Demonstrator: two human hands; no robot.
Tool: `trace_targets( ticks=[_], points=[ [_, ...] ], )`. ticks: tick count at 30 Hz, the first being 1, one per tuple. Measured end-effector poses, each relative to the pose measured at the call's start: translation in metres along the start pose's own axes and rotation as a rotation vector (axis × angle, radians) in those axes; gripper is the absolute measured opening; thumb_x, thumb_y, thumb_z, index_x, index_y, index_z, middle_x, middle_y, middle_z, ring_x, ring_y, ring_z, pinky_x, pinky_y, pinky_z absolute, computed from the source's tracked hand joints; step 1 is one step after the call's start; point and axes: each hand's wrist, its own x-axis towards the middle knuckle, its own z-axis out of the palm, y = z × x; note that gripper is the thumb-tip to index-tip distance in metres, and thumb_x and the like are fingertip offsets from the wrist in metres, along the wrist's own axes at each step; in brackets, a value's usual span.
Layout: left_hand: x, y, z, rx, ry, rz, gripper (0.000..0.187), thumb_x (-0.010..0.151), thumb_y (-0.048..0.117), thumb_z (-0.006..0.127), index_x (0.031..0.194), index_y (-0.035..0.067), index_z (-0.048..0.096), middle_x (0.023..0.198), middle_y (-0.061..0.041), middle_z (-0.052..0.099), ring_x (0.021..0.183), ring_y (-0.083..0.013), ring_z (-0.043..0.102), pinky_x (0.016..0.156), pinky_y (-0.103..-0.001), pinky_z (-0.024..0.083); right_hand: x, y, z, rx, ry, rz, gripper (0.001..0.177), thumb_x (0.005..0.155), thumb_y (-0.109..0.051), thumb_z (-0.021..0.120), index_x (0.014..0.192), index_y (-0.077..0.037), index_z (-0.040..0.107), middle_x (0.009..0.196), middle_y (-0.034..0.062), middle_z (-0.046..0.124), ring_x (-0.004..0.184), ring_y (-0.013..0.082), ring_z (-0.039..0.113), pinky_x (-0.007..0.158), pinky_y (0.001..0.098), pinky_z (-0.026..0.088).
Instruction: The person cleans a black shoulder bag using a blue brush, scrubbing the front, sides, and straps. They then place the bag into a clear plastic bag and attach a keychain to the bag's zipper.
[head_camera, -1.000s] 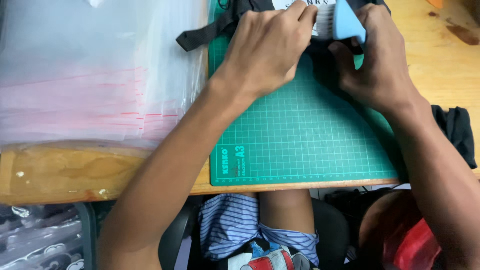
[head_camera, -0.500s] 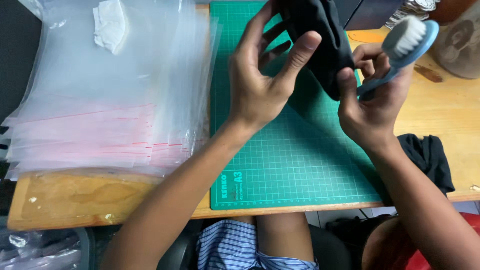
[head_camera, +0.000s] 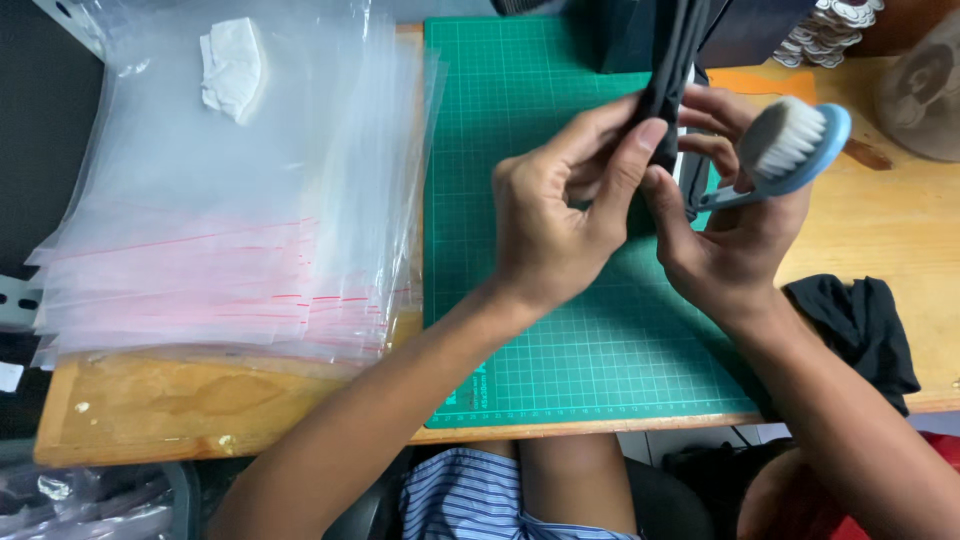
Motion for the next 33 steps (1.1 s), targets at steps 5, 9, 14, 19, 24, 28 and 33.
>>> trace_targets(
  ticks=[5, 9, 14, 19, 24, 28, 33],
  points=[
    [0.004, -0.011, 0.001, 0.035, 0.055, -0.016, 0.026, 0.096, 0.026, 0.069, 0.113, 0.006, 0.072, 0.101, -0.009, 0.080, 0.088, -0.0065, 0.074, 0.077, -0.022, 0.067, -0.005, 0.001, 0.001, -0.125, 0.117, -0.039, 0.021, 0.102, 0.016, 0.071, 0.120, 0.018, 0.060, 0.114, 0.0295, 0.065, 0.103, 0.0353, 0.069, 0.099, 0.0425, 0.060],
    [0.010, -0.014, -0.001, 0.036, 0.056, 0.051, 0.010, 0.096, 0.011, 0.072, 0.104, 0.005, 0.071, 0.095, -0.004, 0.077, 0.085, -0.0087, 0.074, 0.076, -0.022, 0.062, -0.001, -0.002, 0.002, -0.030, 0.163, 0.111, 0.017, 0.103, 0.014, 0.071, 0.110, 0.008, 0.057, 0.106, 0.0185, 0.060, 0.102, 0.0276, 0.066, 0.098, 0.0379, 0.058],
    [0.014, -0.007, -0.001, 0.158, 0.076, 0.058, 0.012, 0.096, 0.016, 0.069, 0.093, 0.010, 0.060, 0.085, 0.000, 0.067, 0.079, -0.0110, 0.067, 0.054, -0.024, 0.054, 0.002, -0.004, -0.003, -0.136, 0.174, 0.150, 0.018, 0.104, 0.011, 0.068, 0.105, 0.000, 0.053, 0.101, 0.0089, 0.052, 0.087, 0.0174, 0.049, 0.080, 0.0304, 0.040],
    [0.013, -0.010, -0.004, 0.178, -0.001, 0.133, 0.013, 0.102, 0.024, 0.061, 0.103, 0.010, 0.059, 0.093, 0.001, 0.067, 0.085, -0.0121, 0.069, 0.052, -0.023, 0.054, 0.000, -0.001, -0.004, -0.181, 0.223, 0.131, 0.044, 0.102, 0.011, 0.070, 0.080, -0.009, 0.037, 0.080, 0.0032, 0.037, 0.073, 0.0159, 0.038, 0.073, 0.0294, 0.031],
    [0.012, -0.025, -0.011, 0.248, -0.111, 0.299, 0.004, 0.105, 0.009, 0.057, 0.108, 0.007, 0.059, 0.098, -0.005, 0.066, 0.088, -0.0231, 0.067, 0.077, -0.032, 0.053, 0.010, -0.006, -0.014, -0.158, 0.097, -0.051, 0.026, 0.105, 0.002, 0.067, 0.121, 0.008, 0.048, 0.117, 0.0223, 0.052, 0.100, 0.0280, 0.055, 0.090, 0.0361, 0.048],
    [0.008, -0.029, -0.008, 0.247, -0.170, 0.310, 0.004, 0.104, 0.008, 0.057, 0.106, 0.005, 0.057, 0.094, -0.008, 0.063, 0.081, -0.0244, 0.062, 0.073, -0.035, 0.050, 0.006, -0.002, -0.024, -0.387, 0.057, 0.004, 0.032, 0.108, -0.007, 0.075, 0.109, 0.006, 0.046, 0.109, 0.0157, 0.072, 0.093, 0.0303, 0.072, 0.079, 0.0371, 0.048],
    [0.001, -0.019, -0.002, 0.338, -0.181, 0.272, 0.015, 0.103, 0.020, 0.057, 0.096, 0.007, 0.051, 0.085, -0.005, 0.061, 0.072, -0.0202, 0.063, 0.060, -0.032, 0.056, 0.004, 0.008, -0.027, -0.396, 0.148, -0.026, 0.004, 0.110, 0.010, 0.065, 0.106, 0.010, 0.064, 0.101, 0.0192, 0.067, 0.090, 0.0309, 0.066, 0.086, 0.0391, 0.052]
  ],
)
